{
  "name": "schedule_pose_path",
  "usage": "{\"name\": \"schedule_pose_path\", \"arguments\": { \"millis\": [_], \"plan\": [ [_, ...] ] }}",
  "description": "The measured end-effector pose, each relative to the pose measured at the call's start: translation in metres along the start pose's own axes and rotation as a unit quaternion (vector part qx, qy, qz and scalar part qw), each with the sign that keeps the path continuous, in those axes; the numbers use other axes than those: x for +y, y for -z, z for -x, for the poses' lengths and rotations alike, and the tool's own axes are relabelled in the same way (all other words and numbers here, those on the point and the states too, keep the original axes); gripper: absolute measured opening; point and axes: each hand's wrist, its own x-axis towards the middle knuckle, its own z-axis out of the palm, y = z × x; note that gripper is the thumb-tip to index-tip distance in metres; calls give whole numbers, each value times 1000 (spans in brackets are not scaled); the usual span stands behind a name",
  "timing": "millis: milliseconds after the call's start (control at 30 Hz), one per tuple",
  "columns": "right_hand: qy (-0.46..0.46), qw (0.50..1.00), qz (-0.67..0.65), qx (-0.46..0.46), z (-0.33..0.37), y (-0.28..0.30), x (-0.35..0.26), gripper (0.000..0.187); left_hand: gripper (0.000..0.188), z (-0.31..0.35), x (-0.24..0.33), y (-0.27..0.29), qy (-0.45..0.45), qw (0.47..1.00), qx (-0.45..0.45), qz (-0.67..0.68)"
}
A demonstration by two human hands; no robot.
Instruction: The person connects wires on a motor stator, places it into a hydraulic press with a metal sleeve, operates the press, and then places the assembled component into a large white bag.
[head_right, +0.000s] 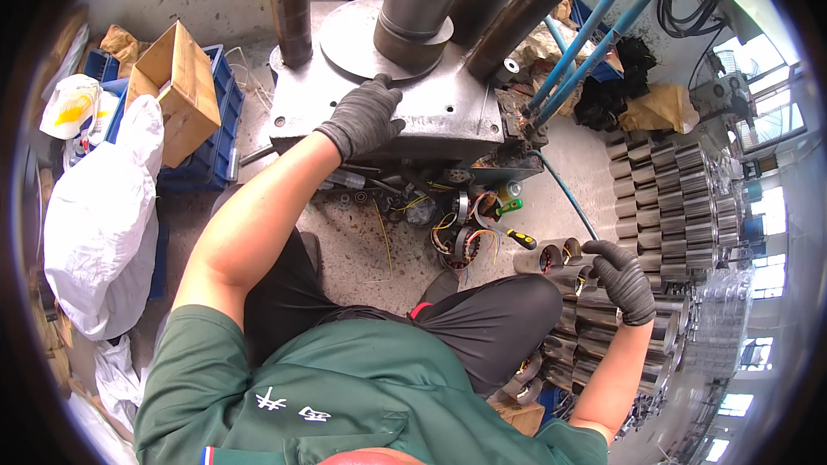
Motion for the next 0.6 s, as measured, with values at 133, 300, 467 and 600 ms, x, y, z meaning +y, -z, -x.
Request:
{"name": "schedule_pose_path", "arguments": {
  "millis": [133, 300, 467, 600],
  "plan": [
    [36, 998, 1, 48, 0, -4, 4, 28, 44, 0, 0, -3, -1, 1000, 14, -4],
    [-23, 991, 111, -73, -7, 1, 10, 28, 44, -1, -1, -3, -1, 1000, 17, -6],
    [-22, 998, 41, -48, -5, 2, 11, 28, 45, 0, -1, -4, -5, 1000, 27, -1],
    [-37, 997, 55, -44, -2, -1, 1, 26, 46, 1, 0, -3, -2, 1000, 11, -4]
  ]
}}
